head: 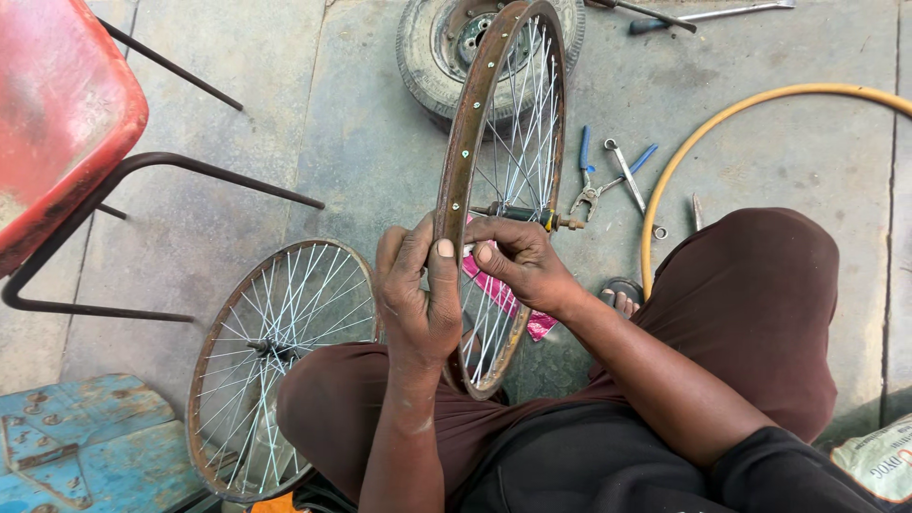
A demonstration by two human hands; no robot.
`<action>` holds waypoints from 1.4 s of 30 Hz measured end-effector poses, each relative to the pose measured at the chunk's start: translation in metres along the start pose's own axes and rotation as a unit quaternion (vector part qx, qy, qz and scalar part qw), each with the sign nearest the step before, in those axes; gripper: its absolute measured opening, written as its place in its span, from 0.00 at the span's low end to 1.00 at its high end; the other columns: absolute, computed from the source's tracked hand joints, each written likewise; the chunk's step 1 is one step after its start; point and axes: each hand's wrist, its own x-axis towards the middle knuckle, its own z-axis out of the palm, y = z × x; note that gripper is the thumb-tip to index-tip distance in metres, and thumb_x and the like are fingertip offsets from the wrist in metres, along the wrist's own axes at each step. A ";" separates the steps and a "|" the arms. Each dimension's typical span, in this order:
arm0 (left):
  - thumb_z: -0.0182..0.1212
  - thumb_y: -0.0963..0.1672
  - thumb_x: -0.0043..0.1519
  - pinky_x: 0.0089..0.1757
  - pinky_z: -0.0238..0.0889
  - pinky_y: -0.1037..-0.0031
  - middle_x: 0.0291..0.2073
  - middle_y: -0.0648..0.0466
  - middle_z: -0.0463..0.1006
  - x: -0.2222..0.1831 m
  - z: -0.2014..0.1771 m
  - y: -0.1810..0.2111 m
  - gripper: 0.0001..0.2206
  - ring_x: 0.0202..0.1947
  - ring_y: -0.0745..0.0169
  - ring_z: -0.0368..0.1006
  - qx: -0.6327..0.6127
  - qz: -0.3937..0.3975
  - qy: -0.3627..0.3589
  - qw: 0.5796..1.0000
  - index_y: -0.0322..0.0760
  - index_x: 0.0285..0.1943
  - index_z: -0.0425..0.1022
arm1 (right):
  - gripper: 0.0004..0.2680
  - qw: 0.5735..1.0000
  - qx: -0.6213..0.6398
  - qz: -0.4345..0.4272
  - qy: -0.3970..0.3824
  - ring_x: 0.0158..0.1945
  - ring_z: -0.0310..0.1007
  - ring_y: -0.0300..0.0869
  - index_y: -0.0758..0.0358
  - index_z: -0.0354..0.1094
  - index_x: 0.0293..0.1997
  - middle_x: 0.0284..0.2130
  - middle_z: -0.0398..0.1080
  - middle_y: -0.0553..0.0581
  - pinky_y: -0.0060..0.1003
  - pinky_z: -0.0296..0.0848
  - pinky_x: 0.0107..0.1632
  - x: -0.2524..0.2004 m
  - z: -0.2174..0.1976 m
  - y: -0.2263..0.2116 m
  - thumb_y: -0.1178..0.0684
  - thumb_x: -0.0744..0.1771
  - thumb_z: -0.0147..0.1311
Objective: The person is adjusting the spokes on a bicycle wheel rim by hand while sitting on the ground.
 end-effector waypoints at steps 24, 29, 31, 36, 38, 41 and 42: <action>0.54 0.44 0.71 0.39 0.63 0.72 0.44 0.48 0.66 -0.007 0.011 0.006 0.15 0.40 0.62 0.66 0.035 0.021 0.027 0.999 0.27 0.62 0.75 | 0.11 0.968 -0.219 0.009 0.118 0.47 0.77 0.40 0.66 0.72 0.49 0.41 0.77 0.57 0.39 0.76 0.52 -0.003 0.031 -0.016 0.50 0.67 0.65; 0.54 0.44 0.70 0.35 0.62 0.72 0.41 0.50 0.65 -0.011 0.010 0.000 0.15 0.38 0.64 0.65 0.038 0.012 0.018 0.999 0.28 0.61 0.74 | 0.18 0.987 -0.100 0.074 -0.099 0.56 0.72 0.45 0.67 0.68 0.61 0.51 0.74 0.59 0.43 0.72 0.61 0.006 -0.001 -0.027 0.45 0.69 0.57; 0.53 0.44 0.70 0.34 0.63 0.73 0.40 0.51 0.65 -0.014 0.010 -0.002 0.15 0.37 0.65 0.65 0.037 0.006 0.012 0.999 0.29 0.61 0.75 | 0.20 0.984 0.016 0.119 -0.135 0.59 0.71 0.43 0.66 0.65 0.64 0.54 0.73 0.56 0.41 0.69 0.65 0.007 -0.011 -0.026 0.41 0.70 0.52; 0.51 0.45 0.71 0.34 0.63 0.75 0.38 0.53 0.64 -0.014 0.013 -0.006 0.15 0.37 0.67 0.63 0.059 0.019 0.003 0.998 0.33 0.61 0.77 | 0.19 0.979 0.077 0.133 -0.137 0.56 0.74 0.45 0.68 0.72 0.57 0.45 0.75 0.59 0.46 0.72 0.67 0.003 -0.011 -0.015 0.37 0.73 0.52; 0.51 0.45 0.71 0.33 0.63 0.75 0.38 0.53 0.64 -0.013 0.013 -0.007 0.16 0.35 0.68 0.64 0.052 0.009 0.002 0.999 0.33 0.61 0.77 | 0.18 0.990 0.039 0.120 -0.062 0.56 0.72 0.44 0.67 0.71 0.54 0.46 0.73 0.57 0.47 0.72 0.65 -0.001 -0.003 -0.014 0.40 0.69 0.57; 0.51 0.45 0.69 0.28 0.63 0.77 0.38 0.53 0.64 -0.011 0.012 -0.009 0.16 0.31 0.71 0.65 0.019 -0.015 -0.006 1.000 0.31 0.60 0.76 | 0.18 0.993 0.024 0.108 -0.038 0.57 0.71 0.42 0.63 0.69 0.55 0.47 0.72 0.54 0.45 0.70 0.64 -0.006 0.003 -0.019 0.40 0.66 0.61; 0.51 0.45 0.68 0.26 0.63 0.78 0.38 0.53 0.64 -0.011 0.012 -0.009 0.16 0.29 0.72 0.65 0.005 -0.025 -0.010 1.000 0.30 0.60 0.75 | 0.19 0.993 0.026 0.105 -0.045 0.57 0.71 0.41 0.61 0.69 0.56 0.48 0.72 0.53 0.44 0.70 0.64 -0.006 0.005 -0.021 0.40 0.65 0.62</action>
